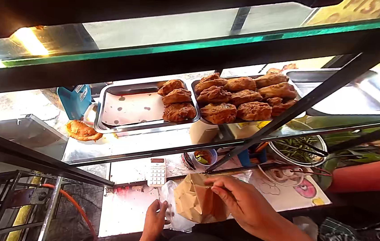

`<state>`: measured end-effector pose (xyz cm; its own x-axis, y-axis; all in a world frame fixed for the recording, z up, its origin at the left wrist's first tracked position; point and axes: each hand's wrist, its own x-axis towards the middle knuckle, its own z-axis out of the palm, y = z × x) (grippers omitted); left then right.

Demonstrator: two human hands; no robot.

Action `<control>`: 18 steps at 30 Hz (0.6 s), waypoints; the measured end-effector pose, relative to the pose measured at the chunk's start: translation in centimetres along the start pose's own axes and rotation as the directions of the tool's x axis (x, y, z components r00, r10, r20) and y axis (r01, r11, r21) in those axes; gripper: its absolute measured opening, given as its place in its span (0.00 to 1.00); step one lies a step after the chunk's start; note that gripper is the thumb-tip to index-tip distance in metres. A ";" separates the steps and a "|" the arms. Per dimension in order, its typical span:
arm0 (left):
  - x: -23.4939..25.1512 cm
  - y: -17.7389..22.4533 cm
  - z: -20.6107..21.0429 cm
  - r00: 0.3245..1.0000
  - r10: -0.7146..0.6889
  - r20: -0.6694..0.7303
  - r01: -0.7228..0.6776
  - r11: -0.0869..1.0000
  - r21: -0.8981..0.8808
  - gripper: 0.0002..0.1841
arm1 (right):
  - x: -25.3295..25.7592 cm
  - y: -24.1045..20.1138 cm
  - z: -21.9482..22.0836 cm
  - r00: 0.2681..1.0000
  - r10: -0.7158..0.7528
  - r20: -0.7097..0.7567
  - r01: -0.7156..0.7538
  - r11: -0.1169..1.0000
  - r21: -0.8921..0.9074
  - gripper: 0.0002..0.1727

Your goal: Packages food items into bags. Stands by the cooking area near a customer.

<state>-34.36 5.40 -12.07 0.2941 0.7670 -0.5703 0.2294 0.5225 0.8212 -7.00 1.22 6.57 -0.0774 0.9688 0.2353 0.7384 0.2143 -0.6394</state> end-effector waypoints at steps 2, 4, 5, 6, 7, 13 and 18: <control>-0.5 -0.8 0.7 1.000 -0.003 -0.022 0.003 1.000 0.005 0.11 | 0.9 -2.0 0.1 0.998 -0.004 -0.064 0.009 0.996 0.088 0.17; -1.6 -0.3 1.1 0.997 -0.072 -0.033 0.068 0.992 -0.105 0.15 | 1.7 -2.9 1.7 0.993 0.027 -0.112 -0.003 0.978 0.210 0.15; -2.4 0.6 1.2 0.994 -0.109 -0.028 0.102 0.975 -0.198 0.18 | 2.0 -2.9 3.1 0.990 0.061 -0.124 -0.023 0.957 0.288 0.14; -2.6 0.6 1.2 0.993 -0.118 -0.021 0.107 0.950 -0.292 0.20 | 2.0 -2.6 4.7 0.987 0.104 -0.124 -0.052 0.928 0.370 0.13; -2.8 0.4 1.2 0.991 -0.133 -0.018 0.117 0.922 -0.370 0.22 | 1.9 -2.1 6.5 0.982 0.154 -0.113 -0.089 0.893 0.441 0.12; -0.6 -3.7 0.1 0.948 -0.314 -0.050 0.218 0.758 -0.615 0.18 | -0.9 2.5 16.0 0.965 0.262 -0.027 -0.219 0.855 0.470 0.12; 1.0 -6.8 -0.3 0.919 -0.333 -0.213 0.197 0.853 -0.483 0.16 | -3.0 5.6 16.4 0.972 0.233 -0.020 -0.212 0.914 0.345 0.14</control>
<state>-35.94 2.71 -18.17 -0.0035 0.6100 -0.7924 -0.1942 0.7769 0.5989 -13.63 1.54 -9.66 0.1102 0.9894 0.0946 0.4604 0.0335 -0.8871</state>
